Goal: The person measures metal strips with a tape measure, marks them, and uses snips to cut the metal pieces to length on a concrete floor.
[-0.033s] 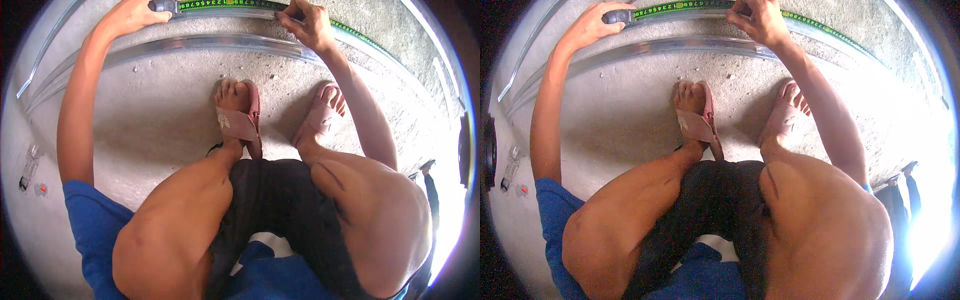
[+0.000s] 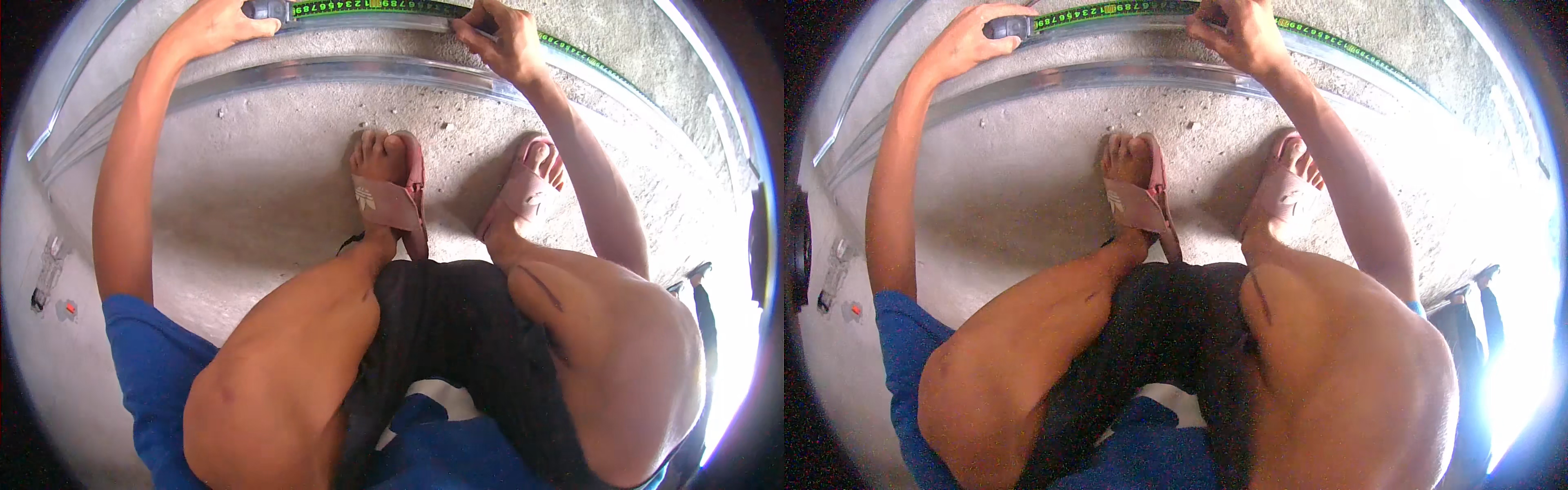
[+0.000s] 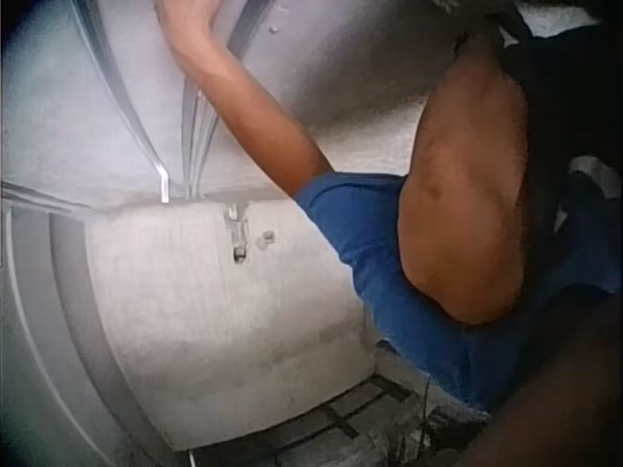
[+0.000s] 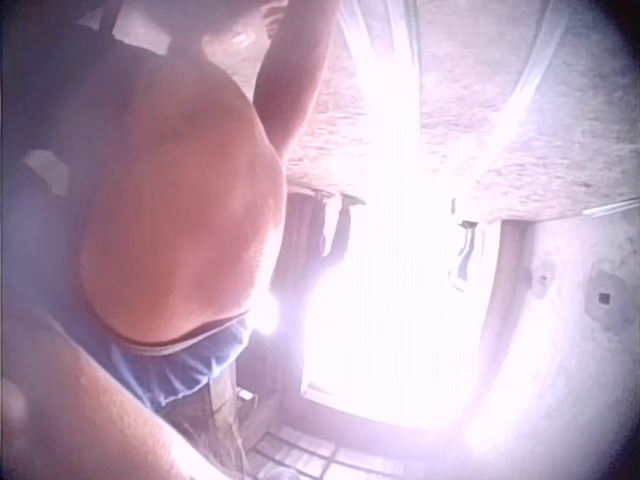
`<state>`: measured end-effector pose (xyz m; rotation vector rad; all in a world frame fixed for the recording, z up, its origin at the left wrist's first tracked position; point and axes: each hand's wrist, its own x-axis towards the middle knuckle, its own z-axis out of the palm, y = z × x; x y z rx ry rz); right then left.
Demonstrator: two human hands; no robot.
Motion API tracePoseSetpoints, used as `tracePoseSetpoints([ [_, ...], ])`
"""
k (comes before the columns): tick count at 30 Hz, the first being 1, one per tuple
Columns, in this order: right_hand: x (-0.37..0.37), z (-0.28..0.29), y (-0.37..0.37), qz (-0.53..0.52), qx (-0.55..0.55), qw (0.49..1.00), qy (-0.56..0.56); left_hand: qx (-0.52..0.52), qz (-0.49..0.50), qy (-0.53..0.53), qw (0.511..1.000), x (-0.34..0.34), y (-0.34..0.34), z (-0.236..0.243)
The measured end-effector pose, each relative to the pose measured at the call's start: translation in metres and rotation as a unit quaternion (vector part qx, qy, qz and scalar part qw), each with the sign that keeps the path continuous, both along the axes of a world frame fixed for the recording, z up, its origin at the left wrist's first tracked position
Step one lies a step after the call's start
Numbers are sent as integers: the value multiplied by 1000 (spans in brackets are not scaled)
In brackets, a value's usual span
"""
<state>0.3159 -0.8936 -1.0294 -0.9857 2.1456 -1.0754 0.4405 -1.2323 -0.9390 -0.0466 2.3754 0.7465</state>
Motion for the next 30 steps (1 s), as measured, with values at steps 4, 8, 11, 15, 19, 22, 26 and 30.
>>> tracePoseSetpoints([
  [4,2,-1,-3,-18,-4,1000,-25,19,6,-33,999,-3,-5,-5],
  [8,5,-1,-4,-26,9,999,-46,20,7,-33,999,-5,-4,-6],
  [11,5,0,-5,-25,13,999,-45,2,14,-40,999,-5,-2,-5],
  [15,-3,-11,-4,40,0,999,30,-9,26,-65,997,-5,-1,-1],
  [19,-17,-3,0,74,-9,997,36,13,16,-35,999,-12,-1,-2],
  [22,-11,-13,-6,85,-18,996,-3,18,26,-40,999,-3,-1,-3],
  [26,-11,-13,-4,83,-40,996,13,26,25,-34,999,-3,2,1],
  [30,-8,-8,-4,28,-1,999,-35,40,14,-28,999,-8,1,2],
])
